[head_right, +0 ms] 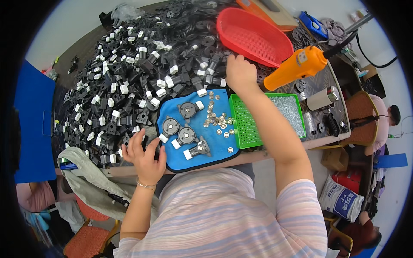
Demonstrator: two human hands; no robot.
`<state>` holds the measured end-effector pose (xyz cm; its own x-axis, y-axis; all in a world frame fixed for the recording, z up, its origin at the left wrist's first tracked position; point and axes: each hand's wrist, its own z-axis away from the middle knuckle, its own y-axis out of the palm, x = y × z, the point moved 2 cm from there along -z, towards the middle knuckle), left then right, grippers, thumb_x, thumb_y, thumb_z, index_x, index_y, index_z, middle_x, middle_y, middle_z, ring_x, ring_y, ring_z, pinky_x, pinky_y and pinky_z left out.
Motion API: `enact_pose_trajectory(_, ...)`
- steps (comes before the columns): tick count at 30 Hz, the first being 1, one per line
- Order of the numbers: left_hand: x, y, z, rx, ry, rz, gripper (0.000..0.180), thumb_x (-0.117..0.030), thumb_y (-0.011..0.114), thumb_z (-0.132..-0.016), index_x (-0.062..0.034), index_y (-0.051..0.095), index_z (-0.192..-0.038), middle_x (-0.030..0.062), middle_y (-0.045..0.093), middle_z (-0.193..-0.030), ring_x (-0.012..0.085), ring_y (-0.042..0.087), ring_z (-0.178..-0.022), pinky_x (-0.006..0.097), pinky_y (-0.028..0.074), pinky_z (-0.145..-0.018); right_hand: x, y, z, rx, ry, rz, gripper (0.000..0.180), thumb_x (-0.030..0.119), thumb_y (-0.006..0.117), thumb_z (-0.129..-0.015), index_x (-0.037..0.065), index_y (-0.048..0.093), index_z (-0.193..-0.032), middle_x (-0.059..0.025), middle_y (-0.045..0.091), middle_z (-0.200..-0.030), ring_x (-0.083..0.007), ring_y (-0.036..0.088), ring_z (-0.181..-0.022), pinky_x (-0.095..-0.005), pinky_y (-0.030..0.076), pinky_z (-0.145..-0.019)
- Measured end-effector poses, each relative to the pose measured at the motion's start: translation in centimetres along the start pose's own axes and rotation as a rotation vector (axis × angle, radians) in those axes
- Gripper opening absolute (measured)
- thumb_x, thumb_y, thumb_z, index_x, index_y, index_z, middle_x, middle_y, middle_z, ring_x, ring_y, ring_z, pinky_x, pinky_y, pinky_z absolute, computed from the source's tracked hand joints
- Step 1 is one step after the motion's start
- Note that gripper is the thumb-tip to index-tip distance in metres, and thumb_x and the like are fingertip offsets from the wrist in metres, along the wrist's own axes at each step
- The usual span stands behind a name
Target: Assembling small electronic or toy components using an electric screwdriver on a workbench.
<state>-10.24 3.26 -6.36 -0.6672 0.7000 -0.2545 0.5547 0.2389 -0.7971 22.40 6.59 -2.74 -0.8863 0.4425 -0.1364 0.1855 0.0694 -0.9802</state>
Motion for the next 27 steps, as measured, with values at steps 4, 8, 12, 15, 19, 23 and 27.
enact_pose_trajectory(4,-0.1,-0.1,-0.1,-0.006,0.002,0.008,0.019,-0.024,0.065,-0.073,-0.0154,0.065,-0.090,0.0105,0.050,-0.124,0.0277,0.041,-0.116,0.048,0.007,-0.104,-1.0,0.0,-0.1,0.061,0.027,-0.042,0.024,0.012,0.063,-0.073,0.003,0.057,-0.095,-0.0169,0.059,-0.096,-0.0321,0.062,-0.087,-0.0414,0.051,-0.073)
enact_pose_trajectory(8,0.0,0.0,0.0,0.000,0.000,0.018,0.020,-0.024,0.065,-0.072,-0.0152,0.065,-0.090,0.0104,0.050,-0.124,0.0277,0.040,-0.117,0.048,0.007,-0.104,-1.3,-0.7,0.5,0.002,0.058,-0.171,0.017,0.011,0.061,-0.076,0.005,0.061,-0.092,-0.0148,0.061,-0.090,-0.0318,0.060,-0.088,-0.0406,0.048,-0.077)
enact_pose_trajectory(12,0.0,-0.1,0.0,0.010,-0.005,0.007,0.019,-0.024,0.064,-0.073,-0.0146,0.065,-0.090,0.0101,0.049,-0.124,0.0278,0.039,-0.118,0.049,0.007,-0.104,-0.1,-3.1,2.7,-0.180,-0.055,-0.573,0.018,0.009,0.063,-0.077,0.003,0.063,-0.094,-0.0115,0.064,-0.080,-0.0250,0.062,-0.073,-0.0325,0.049,-0.070)
enact_pose_trajectory(15,-0.1,-0.1,-0.1,0.027,-0.014,0.003,0.019,-0.024,0.064,-0.072,-0.0144,0.066,-0.089,0.0100,0.049,-0.124,0.0273,0.039,-0.119,0.048,0.007,-0.104,0.0,-2.8,2.8,0.080,0.027,-0.943,0.019,0.010,0.064,-0.079,0.002,0.063,-0.097,-0.0035,0.064,-0.078,-0.0101,0.059,-0.070,-0.0248,0.048,-0.068)
enact_pose_trajectory(19,-0.1,-0.1,0.0,0.021,-0.004,0.000,0.020,-0.023,0.064,-0.072,-0.0138,0.066,-0.090,0.0107,0.049,-0.125,0.0273,0.039,-0.119,0.048,0.007,-0.104,-0.1,-1.2,2.8,0.250,0.081,-1.256,0.021,0.008,0.063,-0.081,0.000,0.061,-0.099,-0.0030,0.063,-0.079,-0.0083,0.058,-0.070,-0.0231,0.048,-0.065)
enact_pose_trajectory(23,-0.2,-0.1,-0.1,0.025,-0.005,-0.001,0.020,-0.023,0.064,-0.072,-0.0138,0.066,-0.090,0.0108,0.049,-0.125,0.0274,0.039,-0.119,0.048,0.007,-0.104,0.5,-1.5,3.4,0.362,0.095,-1.248,0.020,0.003,0.059,-0.080,0.000,0.060,-0.099,-0.0030,0.062,-0.078,-0.0076,0.057,-0.069,-0.0226,0.047,-0.062)
enact_pose_trajectory(27,-0.2,-0.1,-0.1,0.020,0.000,-0.007,0.020,-0.024,0.064,-0.073,-0.0138,0.066,-0.090,0.0110,0.049,-0.125,0.0276,0.039,-0.118,0.048,0.007,-0.104,0.8,-1.4,3.7,0.210,-0.065,-0.982,0.015,0.002,0.059,-0.078,0.004,0.063,-0.092,-0.0051,0.064,-0.080,-0.0137,0.061,-0.071,-0.0272,0.048,-0.064)
